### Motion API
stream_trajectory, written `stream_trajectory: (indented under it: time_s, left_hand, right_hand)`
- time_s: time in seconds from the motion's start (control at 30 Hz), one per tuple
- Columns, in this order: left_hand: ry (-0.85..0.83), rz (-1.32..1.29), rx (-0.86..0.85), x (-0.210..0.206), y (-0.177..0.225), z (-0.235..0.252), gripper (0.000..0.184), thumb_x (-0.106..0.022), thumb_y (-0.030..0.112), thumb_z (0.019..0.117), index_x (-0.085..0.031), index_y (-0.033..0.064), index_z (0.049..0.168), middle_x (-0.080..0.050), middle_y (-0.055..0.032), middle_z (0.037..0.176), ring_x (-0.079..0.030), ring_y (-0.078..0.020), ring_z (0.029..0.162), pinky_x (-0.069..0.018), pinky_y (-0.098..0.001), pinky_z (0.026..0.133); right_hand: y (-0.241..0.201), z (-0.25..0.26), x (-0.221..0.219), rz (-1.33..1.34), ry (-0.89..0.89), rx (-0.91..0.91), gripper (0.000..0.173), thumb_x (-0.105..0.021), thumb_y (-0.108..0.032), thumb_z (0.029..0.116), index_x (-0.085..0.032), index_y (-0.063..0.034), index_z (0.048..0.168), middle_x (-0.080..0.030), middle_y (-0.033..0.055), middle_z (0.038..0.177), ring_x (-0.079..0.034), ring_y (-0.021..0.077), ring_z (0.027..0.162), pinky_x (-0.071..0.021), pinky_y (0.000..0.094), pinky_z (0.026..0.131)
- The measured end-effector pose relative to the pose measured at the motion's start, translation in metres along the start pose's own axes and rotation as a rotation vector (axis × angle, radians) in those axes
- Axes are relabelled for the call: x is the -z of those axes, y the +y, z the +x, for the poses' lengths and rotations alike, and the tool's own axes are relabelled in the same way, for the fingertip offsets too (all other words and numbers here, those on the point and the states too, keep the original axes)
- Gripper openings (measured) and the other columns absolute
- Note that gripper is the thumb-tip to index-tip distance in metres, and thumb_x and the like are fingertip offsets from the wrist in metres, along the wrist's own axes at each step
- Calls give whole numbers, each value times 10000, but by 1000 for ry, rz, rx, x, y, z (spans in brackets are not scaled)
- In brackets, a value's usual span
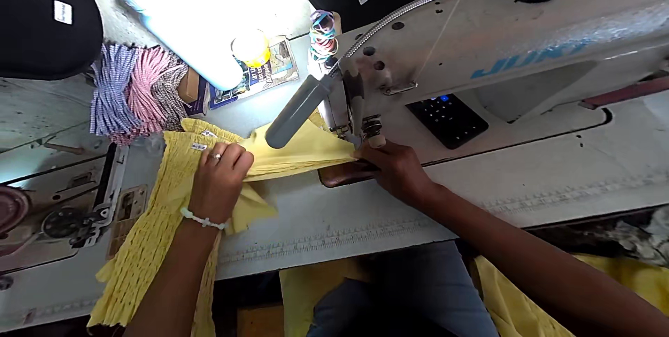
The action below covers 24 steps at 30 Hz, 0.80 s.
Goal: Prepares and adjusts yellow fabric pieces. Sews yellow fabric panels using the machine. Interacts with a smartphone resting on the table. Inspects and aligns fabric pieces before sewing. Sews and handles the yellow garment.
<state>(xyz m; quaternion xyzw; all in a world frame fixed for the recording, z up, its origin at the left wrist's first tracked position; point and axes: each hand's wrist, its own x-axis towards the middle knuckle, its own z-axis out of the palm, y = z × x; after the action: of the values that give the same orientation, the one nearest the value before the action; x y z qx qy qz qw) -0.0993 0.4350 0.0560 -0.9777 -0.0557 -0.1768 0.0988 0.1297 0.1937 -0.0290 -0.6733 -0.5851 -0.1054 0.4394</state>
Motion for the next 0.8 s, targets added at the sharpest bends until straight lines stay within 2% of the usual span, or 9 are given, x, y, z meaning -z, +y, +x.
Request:
stream_trajectory:
  time_s: [0.07,0.13,0.23,0.3,0.33,0.43,0.5,0.63,0.8]
  left_hand:
    - [196,199,-110,3,-1,0,117,-535,-13,967,-599,-1,870,-621,-211,907,-618,-409,915,-449,-525,804]
    - [188,270,-163,1,3,-11,145,-514,14,994,-594,44,877,-616,-173,909,-596,-359,914,-413,-481,854]
    - [-329,125,-28,-4,20,-35,161,-623,-120,879,-697,-10,969,-684,-235,989,-681,-438,966,-504,-606,858]
    - [-650,-1,184,10,33,-27,288,-697,-137,806,-694,-49,1080,-652,-293,1148,-615,-524,1112,-413,-708,978]
    - [-684,-39,223,20,39,-18,305,-730,-95,791,-712,-40,1090,-652,-287,1184,-599,-521,1151,-371,-715,1024]
    - [-292,-152,93,15,63,14,152,-648,40,907,-763,8,1000,-730,-192,1086,-700,-401,1037,-509,-606,938]
    - [-106,-286,23,-11,80,42,204,-585,86,986,-765,38,1069,-746,-126,1113,-715,-311,1041,-551,-501,923]
    - [-199,-511,-22,-61,87,79,321,-700,214,957,-715,42,1228,-707,-150,1197,-671,-348,1093,-542,-501,932]
    - [-235,-560,-71,-64,67,82,217,-772,271,889,-748,68,960,-695,-95,979,-645,-291,954,-520,-471,850]
  right_hand:
    - [-2,-4,-3,-47,4,107,138,-640,20,874,-759,-38,914,-724,154,867,-710,273,720,-577,366,600]
    - [-9,-15,-2,-98,-97,203,146,-580,-1,959,-723,-29,952,-714,153,907,-704,291,749,-572,382,590]
    - [-26,-37,-3,-236,-256,240,237,-561,38,946,-725,1,1113,-726,160,1064,-695,284,742,-553,358,547]
    - [-35,-44,-3,-326,-287,226,320,-565,58,925,-717,-9,1199,-719,137,1175,-664,249,717,-503,325,515]
    - [-38,-46,-2,-361,-290,219,338,-566,59,919,-714,-11,1215,-716,134,1202,-661,241,711,-492,320,506]
    - [-39,-49,-2,-374,-266,214,312,-547,50,936,-715,-10,1193,-712,138,1208,-646,229,694,-474,313,500]
    - [-38,-51,-2,-341,-237,229,284,-528,35,960,-715,-10,1169,-717,140,1137,-624,227,668,-463,309,493]
    - [-39,-53,-3,-326,-195,209,246,-528,22,964,-732,-28,1092,-733,121,1101,-623,212,647,-465,297,492]
    - [-42,-54,-4,-298,-197,174,238,-531,31,958,-729,-6,1085,-726,130,1077,-631,204,644,-483,284,499]
